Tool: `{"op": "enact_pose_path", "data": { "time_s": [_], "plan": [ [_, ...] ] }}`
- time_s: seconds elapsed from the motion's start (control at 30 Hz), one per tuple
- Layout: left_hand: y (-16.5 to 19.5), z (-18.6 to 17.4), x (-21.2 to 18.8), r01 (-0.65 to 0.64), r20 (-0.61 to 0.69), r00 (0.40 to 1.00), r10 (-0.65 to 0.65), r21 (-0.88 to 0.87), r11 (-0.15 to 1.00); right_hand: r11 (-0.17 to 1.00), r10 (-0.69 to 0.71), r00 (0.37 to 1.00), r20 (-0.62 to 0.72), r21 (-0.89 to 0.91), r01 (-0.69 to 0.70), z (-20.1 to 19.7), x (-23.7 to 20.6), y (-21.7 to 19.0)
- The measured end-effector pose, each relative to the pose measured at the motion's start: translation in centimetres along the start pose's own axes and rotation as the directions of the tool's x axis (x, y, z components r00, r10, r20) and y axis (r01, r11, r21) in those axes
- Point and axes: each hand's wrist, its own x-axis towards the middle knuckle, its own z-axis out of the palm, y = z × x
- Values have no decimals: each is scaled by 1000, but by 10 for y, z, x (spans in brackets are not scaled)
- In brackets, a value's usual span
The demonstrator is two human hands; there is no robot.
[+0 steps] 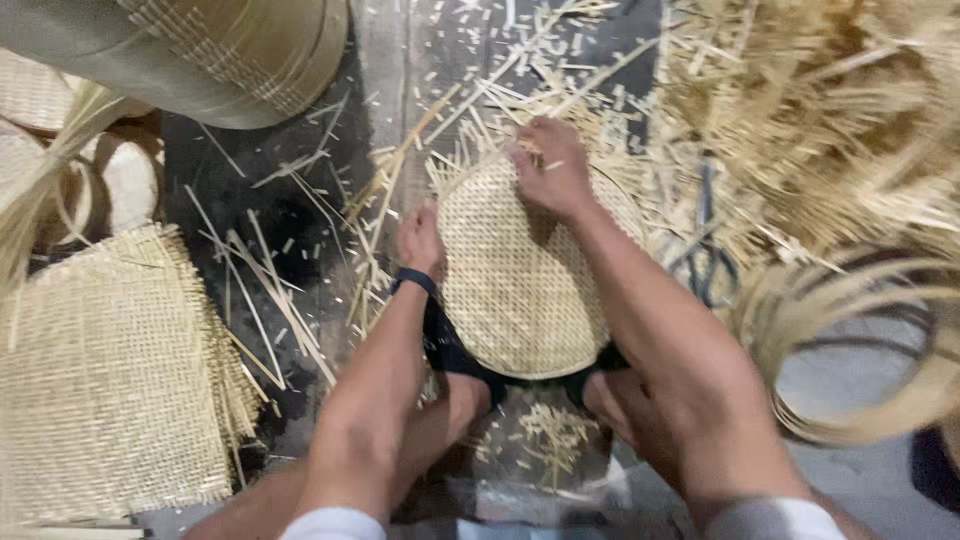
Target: The person sits on the floor and trims the overhanging edge of a square woven bamboo mat with scissors, using a round wooden board with two wooden blocks as a guide. They press the mat under the blocks, cut around the circle, then lift and fit the trimmed round woven mat onto a round bamboo sieve frame, pressing it into place.
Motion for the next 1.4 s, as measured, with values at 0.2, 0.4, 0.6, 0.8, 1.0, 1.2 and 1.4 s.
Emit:
{"op": "enact_pose_path", "data": {
  "time_s": [0.2,0.4,0.6,0.8,1.0,1.2,1.4],
  "plan": [
    [-42,-68,-121,-304,-297,916,268,-82,949,916,239,957,165,-365,-166,-246,-219,-26],
    [-74,-124,-208,-342,-286,904,318,-37,939,686,705,612,358,-564,-461,-371,-348,-79],
    [-55,-106,-186,-199,-106,975,196,-12,980,833,551,689,471,-250,-494,-301,-320,-28],
    [14,-29,-100,456,167,888,-428,-429,780,569,723,604,335,208,-796,-157,-206,65],
    [12,5,-103,475,213,859,-465,-669,572,-125,879,308,364,798,-589,-103,-185,86],
    [-6,-30,-118,77,94,995,43,-951,299,196,642,766,-40,974,-113,-172,-229,86],
    [-39,-26,-116,324,367,930,6,-830,455,44,586,700,407,847,-529,-187,-250,89]
  ]
}}
